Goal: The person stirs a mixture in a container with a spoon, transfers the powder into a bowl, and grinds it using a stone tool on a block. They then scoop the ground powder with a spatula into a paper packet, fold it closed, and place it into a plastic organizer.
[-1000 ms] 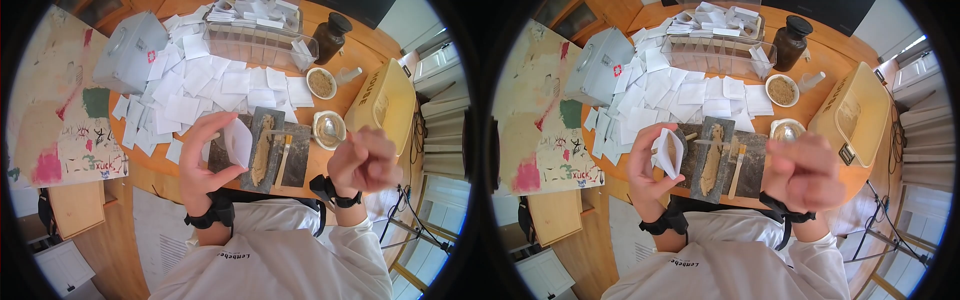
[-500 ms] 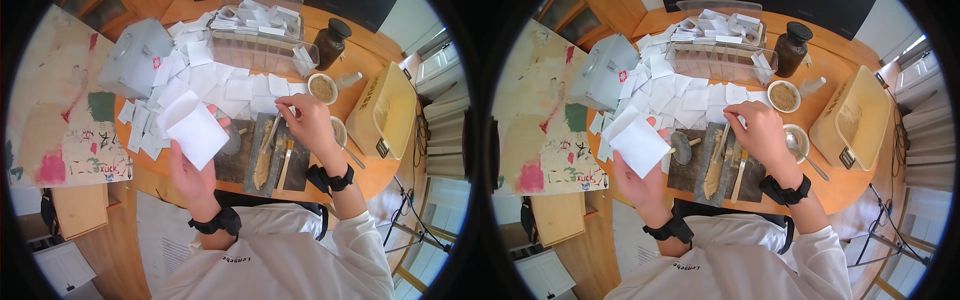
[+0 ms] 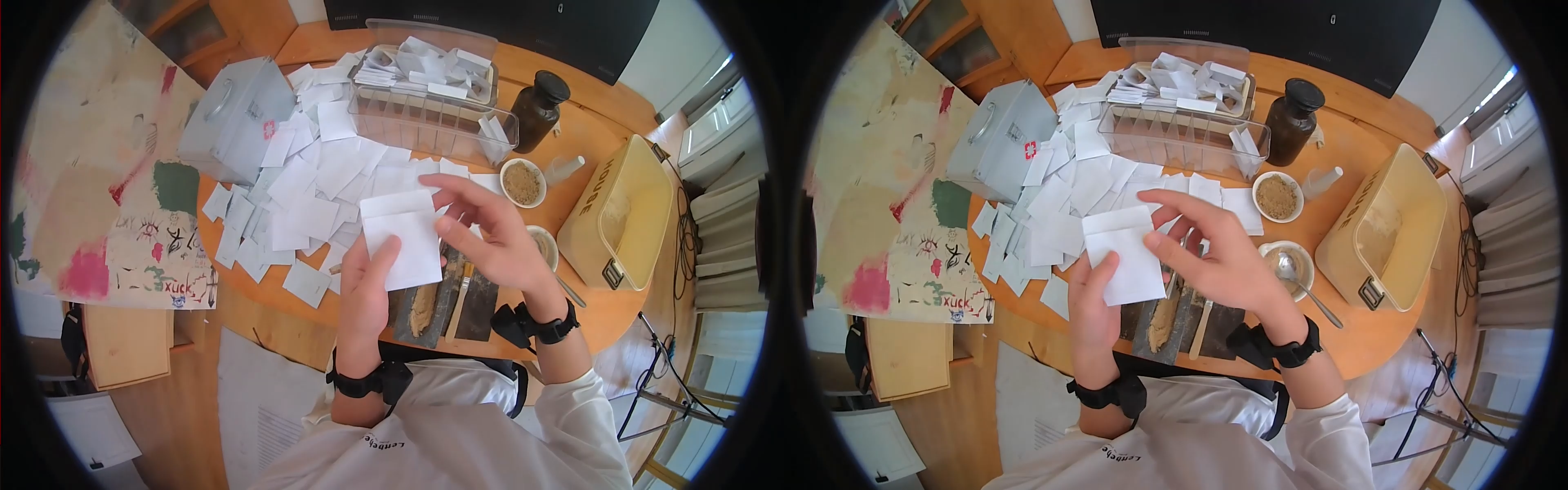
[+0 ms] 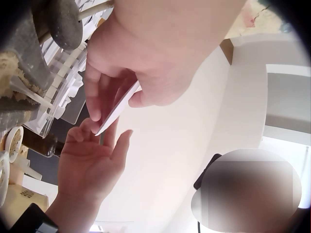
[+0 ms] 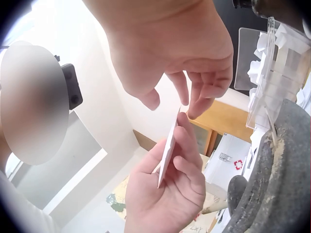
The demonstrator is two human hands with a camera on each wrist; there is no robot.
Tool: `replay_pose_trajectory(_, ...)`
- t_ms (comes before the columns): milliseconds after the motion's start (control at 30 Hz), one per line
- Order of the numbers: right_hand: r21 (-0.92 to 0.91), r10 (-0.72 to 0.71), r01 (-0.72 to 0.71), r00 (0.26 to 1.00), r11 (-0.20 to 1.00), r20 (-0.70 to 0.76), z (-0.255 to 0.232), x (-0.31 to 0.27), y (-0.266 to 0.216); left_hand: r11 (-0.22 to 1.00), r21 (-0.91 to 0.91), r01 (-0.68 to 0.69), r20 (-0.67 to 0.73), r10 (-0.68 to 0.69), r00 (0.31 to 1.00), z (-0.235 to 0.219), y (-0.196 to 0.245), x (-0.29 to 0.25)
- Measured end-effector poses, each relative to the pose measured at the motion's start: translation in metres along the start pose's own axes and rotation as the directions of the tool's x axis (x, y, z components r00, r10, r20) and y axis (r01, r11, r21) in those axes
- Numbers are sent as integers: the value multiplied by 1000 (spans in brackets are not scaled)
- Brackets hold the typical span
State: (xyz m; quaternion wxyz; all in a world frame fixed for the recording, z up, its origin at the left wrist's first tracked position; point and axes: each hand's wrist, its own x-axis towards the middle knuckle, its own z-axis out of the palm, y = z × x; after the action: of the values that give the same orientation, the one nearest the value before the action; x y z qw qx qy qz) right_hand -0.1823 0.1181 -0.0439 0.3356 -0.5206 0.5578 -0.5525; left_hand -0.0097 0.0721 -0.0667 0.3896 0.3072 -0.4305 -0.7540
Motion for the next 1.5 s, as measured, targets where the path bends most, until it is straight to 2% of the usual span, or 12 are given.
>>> replay_pose_trajectory(67, -19, 95, -93, 983, 995, 155, -1, 2, -2, 1000, 31, -3, -12, 3, 1000, -1, -7, 0)
replay_pose_trajectory(267, -32, 19, -17, 999, 999, 42, 4, -2, 4, 1000, 3, -6, 20, 6, 1000, 8, -3, 4)
replay_pose_trajectory(333, -133, -120, 125, 992, 983, 43, 2, -2, 4, 992, 39, -121, -42, 123, 992, 10, -6, 7)
replay_pose_trajectory(400, -153, -80, 85, 996, 985, 37, -3, -1, -2, 985, 82, -152, -77, 158, 984, 8, -11, 9)
replay_pose_trajectory(533, -160, -162, 185, 976, 970, 144, -6, 3, -5, 963, 200, -178, -152, 210, 966, 6, -16, 11)
replay_pose_trajectory(600, -160, 48, -30, 993, 987, 112, -7, 8, -11, 939, 267, -216, -147, 261, 954, 9, -17, 12)
replay_pose_trajectory(733, -302, 96, -7, 955, 953, 279, -21, 29, -24, 811, 515, -278, -62, 359, 931, 8, -16, 9)
replay_pose_trajectory(800, -452, -158, 270, 950, 850, 271, -31, 42, -24, 767, 535, -353, -78, 461, 884, 7, -7, 9)
replay_pose_trajectory(1000, -802, -307, 37, 934, 596, -185, -82, 106, 7, 761, 454, -462, -158, 580, 799, -24, 19, -4)
replay_pose_trajectory(1233, -853, -139, -175, 951, 492, -275, -96, 119, 88, 761, 460, -457, -253, 606, 754, -48, 23, -9)
replay_pose_trajectory(1433, -895, 6, -279, 955, 347, -295, -86, 123, 89, 766, 437, -473, -264, 611, 746, -57, 25, -7)
replay_pose_trajectory(1500, -909, 182, -341, 936, 239, -303, -86, 127, 82, 799, 380, -466, -285, 581, 762, -58, 25, -6)
